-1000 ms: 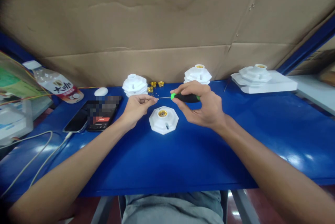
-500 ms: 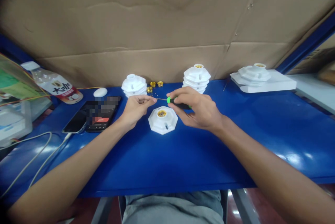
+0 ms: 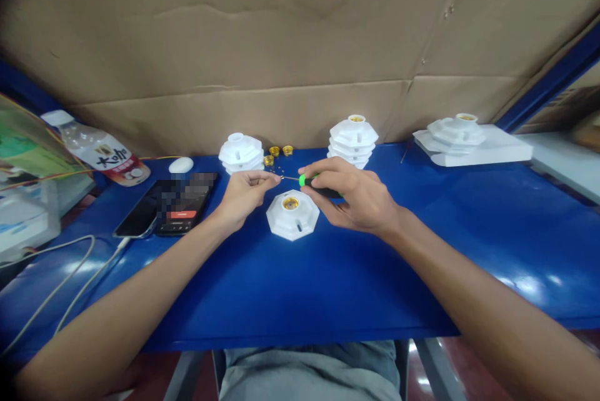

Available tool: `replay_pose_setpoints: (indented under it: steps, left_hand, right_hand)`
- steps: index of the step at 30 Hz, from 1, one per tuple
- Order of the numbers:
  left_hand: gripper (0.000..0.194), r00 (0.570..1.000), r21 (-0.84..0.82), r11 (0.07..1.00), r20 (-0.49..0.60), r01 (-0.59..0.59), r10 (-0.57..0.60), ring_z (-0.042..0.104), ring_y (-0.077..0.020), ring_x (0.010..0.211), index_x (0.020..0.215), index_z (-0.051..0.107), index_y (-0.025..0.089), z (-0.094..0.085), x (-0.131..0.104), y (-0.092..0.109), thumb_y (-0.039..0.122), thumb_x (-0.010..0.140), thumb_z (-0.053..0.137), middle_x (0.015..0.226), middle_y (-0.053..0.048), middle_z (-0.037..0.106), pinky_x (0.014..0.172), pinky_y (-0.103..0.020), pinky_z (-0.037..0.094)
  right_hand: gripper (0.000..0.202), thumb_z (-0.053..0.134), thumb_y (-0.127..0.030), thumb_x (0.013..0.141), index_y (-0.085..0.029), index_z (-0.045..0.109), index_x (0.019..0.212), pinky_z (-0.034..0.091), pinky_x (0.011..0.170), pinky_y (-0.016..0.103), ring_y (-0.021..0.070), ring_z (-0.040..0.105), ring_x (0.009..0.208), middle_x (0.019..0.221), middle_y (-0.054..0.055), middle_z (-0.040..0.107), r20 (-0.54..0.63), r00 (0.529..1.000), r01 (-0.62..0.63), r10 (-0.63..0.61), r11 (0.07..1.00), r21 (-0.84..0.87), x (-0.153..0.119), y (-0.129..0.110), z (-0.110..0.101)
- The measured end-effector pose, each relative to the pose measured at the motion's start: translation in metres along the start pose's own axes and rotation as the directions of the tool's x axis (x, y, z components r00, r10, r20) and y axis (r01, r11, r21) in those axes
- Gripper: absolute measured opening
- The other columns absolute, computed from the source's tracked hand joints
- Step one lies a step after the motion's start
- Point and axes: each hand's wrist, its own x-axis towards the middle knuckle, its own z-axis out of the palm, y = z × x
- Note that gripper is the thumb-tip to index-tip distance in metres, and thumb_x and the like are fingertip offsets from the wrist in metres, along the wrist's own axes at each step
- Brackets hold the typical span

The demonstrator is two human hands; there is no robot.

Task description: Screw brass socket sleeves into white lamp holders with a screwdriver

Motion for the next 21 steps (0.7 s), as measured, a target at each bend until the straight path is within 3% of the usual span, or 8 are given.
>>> replay_pose_setpoints:
  steps: [7,17,21]
  left_hand:
    - [0.008,1.000,0.011,1.000,0.021,-0.015,0.015,0.041,-0.0095,0.054,0.084,0.084,0.015,-0.0015,0.0014,-0.0019,0.022,0.083,0.084,0.064,-0.002,0.066,0.053,-0.027,0.031]
    - [0.016,0.997,0.064,0.996,0.059,-0.061,0.057,0.031,-0.0090,0.051,0.087,0.083,0.017,-0.0047,0.0037,-0.0081,0.033,0.085,0.084,0.057,0.003,0.050,0.050,-0.029,0.020]
    - [0.018,0.992,0.060,0.993,0.089,-0.100,0.095,0.030,-0.0091,0.051,0.088,0.081,0.018,-0.0063,0.0047,-0.0099,0.036,0.085,0.083,0.056,0.004,0.045,0.051,-0.029,0.021]
  right_hand:
    - [0.028,0.083,-0.016,0.086,-0.031,0.064,0.101,0.071,0.079,0.034,0.0220,0.083,0.098,0.117,-0.001,0.082,0.008,1.000,-0.008,0.008,1.000,-0.011,0.0012,-0.0006,-0.0002]
    - [0.029,0.083,-0.016,0.086,-0.033,0.065,0.102,0.072,0.076,0.035,0.0231,0.083,0.097,0.116,-0.002,0.081,0.007,0.999,-0.034,0.034,0.999,-0.004,0.0035,-0.0024,-0.0006]
    - [0.044,0.085,-0.016,0.085,-0.039,0.063,0.116,0.072,0.075,0.038,0.0249,0.083,0.097,0.116,-0.004,0.082,-0.042,0.999,-0.009,0.009,1.000,-0.012,0.0026,-0.0016,-0.0001]
